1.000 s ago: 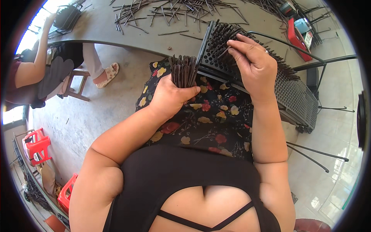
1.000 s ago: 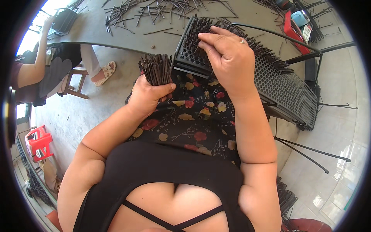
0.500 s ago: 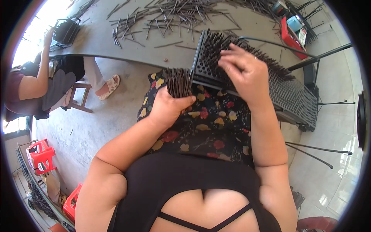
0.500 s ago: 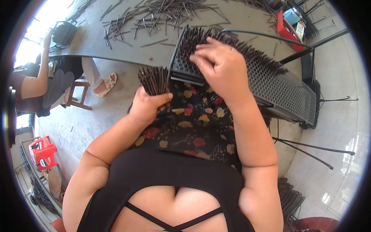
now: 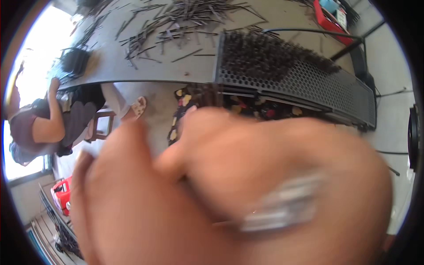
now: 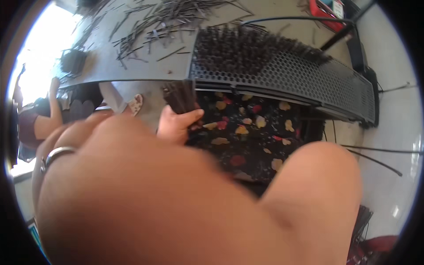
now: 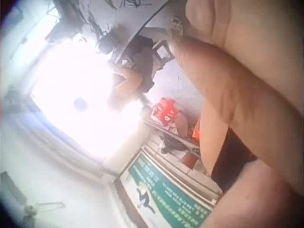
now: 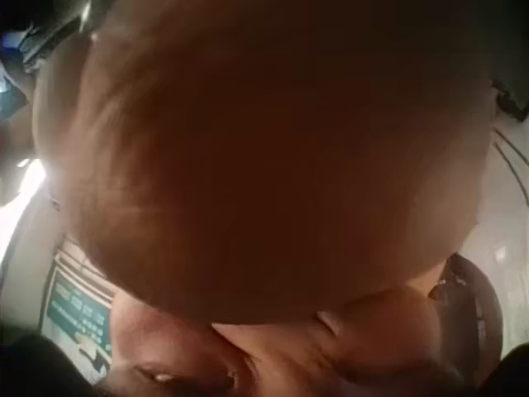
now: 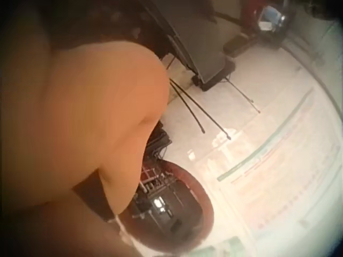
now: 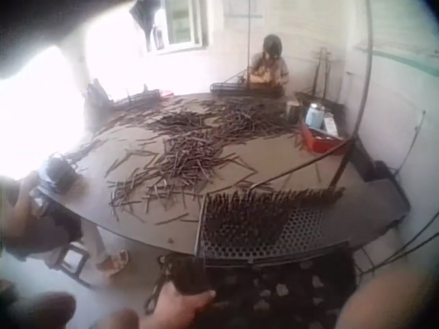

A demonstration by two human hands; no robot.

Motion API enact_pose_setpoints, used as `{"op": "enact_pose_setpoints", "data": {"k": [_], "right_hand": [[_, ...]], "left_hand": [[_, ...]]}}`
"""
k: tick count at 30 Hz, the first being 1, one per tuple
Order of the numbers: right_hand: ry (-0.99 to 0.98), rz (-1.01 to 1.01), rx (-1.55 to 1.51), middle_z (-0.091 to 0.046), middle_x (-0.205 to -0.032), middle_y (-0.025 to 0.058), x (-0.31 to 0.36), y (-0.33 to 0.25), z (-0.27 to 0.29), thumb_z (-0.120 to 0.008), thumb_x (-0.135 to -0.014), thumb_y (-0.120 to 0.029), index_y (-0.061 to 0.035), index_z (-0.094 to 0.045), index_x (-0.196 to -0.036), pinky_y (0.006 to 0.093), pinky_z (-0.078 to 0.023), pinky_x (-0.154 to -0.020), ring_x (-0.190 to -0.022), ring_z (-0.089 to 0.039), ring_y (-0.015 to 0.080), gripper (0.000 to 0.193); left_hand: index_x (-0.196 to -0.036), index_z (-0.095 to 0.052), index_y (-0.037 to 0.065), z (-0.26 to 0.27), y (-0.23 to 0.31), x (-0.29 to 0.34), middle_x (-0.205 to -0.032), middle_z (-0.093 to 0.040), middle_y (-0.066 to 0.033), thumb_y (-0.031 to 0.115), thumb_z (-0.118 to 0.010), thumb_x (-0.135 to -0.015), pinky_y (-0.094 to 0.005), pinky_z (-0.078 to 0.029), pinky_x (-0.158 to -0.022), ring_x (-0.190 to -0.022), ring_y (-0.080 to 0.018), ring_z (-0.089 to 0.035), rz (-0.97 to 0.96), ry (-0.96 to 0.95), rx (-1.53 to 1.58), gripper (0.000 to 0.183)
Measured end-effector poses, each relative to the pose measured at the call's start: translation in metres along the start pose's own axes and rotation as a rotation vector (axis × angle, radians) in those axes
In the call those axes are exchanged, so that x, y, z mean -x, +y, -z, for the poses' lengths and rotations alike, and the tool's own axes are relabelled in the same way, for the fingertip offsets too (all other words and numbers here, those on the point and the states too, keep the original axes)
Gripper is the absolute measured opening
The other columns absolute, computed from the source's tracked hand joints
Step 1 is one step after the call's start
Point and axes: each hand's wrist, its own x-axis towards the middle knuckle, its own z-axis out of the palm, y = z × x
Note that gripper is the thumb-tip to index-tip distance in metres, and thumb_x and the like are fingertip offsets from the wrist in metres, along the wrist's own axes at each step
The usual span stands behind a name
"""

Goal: Manually inserting thin metal rods one by one into a perforated metal grid template.

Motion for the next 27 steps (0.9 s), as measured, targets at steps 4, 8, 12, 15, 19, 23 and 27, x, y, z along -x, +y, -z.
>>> {"op": "enact_pose_setpoints", "data": {"k": [4, 8, 12, 15, 19, 23, 27], "right_hand": [[-0.124, -0.062, -0.005, -0.069, -0.102, 0.0202, 0.008, -0.006, -0.011, -0.062, -0.085, -0.014, -0.0002, -0.065, -0.108, 0.0399, -0.054, -0.085, -0.096, -0.068, 0.0309, 0.026], [-0.272, -0.137, -0.007, -0.068, -0.101, 0.0202, 0.014, 0.018, -0.016, -0.060, -0.086, -0.013, 0.0005, -0.064, -0.108, 0.0397, -0.054, -0.083, -0.093, -0.068, 0.0301, 0.026], [-0.361, -0.228, -0.016, -0.068, -0.100, 0.0201, 0.012, 0.026, -0.017, -0.058, -0.087, -0.012, 0.0013, -0.063, -0.109, 0.0394, -0.054, -0.081, -0.091, -0.067, 0.0293, 0.026], [-0.457, -0.265, -0.039, -0.067, -0.099, 0.0201, 0.008, 0.037, -0.006, -0.056, -0.088, -0.012, 0.0018, -0.062, -0.109, 0.0393, -0.054, -0.080, -0.089, -0.067, 0.0287, 0.026], [-0.579, -0.212, -0.124, -0.067, -0.098, 0.0201, 0.022, 0.037, -0.035, -0.054, -0.088, -0.011, 0.0026, -0.061, -0.109, 0.0390, -0.055, -0.078, -0.087, -0.067, 0.0279, 0.026], [-0.437, -0.279, -0.750, -0.066, -0.096, 0.0210, 0.015, 0.021, -0.062, -0.051, -0.088, -0.008, 0.0027, -0.058, -0.110, 0.0392, -0.055, -0.076, -0.085, -0.068, 0.0287, 0.025], [-0.050, -0.596, -1.504, -0.065, -0.091, 0.0243, 0.034, 0.013, -0.045, -0.052, -0.084, -0.004, 0.0038, -0.056, -0.106, 0.0401, -0.055, -0.070, -0.082, -0.067, 0.0357, 0.023]], "left_hand": [[-0.088, -0.062, 0.002, 0.006, -0.026, 0.003, -0.074, -0.062, -0.0065, 0.000, -0.071, -0.079, -0.0257, -0.042, -0.050, -0.060, -0.0160, -0.059, 0.044, 0.066, -0.018, 0.013], [-0.085, -0.063, 0.002, 0.010, -0.034, 0.004, -0.069, -0.062, -0.0057, 0.002, -0.071, -0.081, -0.0262, -0.042, -0.050, -0.057, -0.0134, -0.057, 0.011, 0.060, 0.090, 0.009], [-0.090, -0.061, 0.000, 0.001, -0.023, -0.001, -0.072, -0.060, -0.0063, 0.001, -0.069, -0.081, -0.0249, -0.041, -0.050, -0.057, -0.0137, -0.056, 0.013, 0.003, 0.135, 0.012], [-0.089, -0.060, 0.002, 0.004, -0.024, 0.000, -0.072, -0.058, -0.0047, 0.001, -0.068, -0.081, -0.0241, -0.038, -0.048, -0.058, -0.0137, -0.055, -0.030, 0.038, 0.134, 0.011], [-0.090, -0.060, 0.003, 0.008, -0.026, 0.001, -0.073, -0.058, -0.0039, 0.003, -0.069, -0.081, -0.0270, -0.039, -0.050, -0.060, -0.0147, -0.055, -0.025, 0.117, 0.169, 0.013], [-0.091, -0.062, 0.002, -0.012, 0.017, 0.011, -0.075, -0.061, -0.0048, 0.004, -0.070, -0.081, -0.0298, -0.043, -0.054, -0.063, -0.0155, -0.059, 0.270, 0.308, -0.165, 0.013], [-0.091, -0.062, 0.001, -0.009, -0.010, 0.010, -0.075, -0.062, -0.0053, 0.004, -0.070, -0.082, -0.0288, -0.043, -0.054, -0.063, -0.0153, -0.059, 0.113, 0.325, -0.005, 0.012]]}}
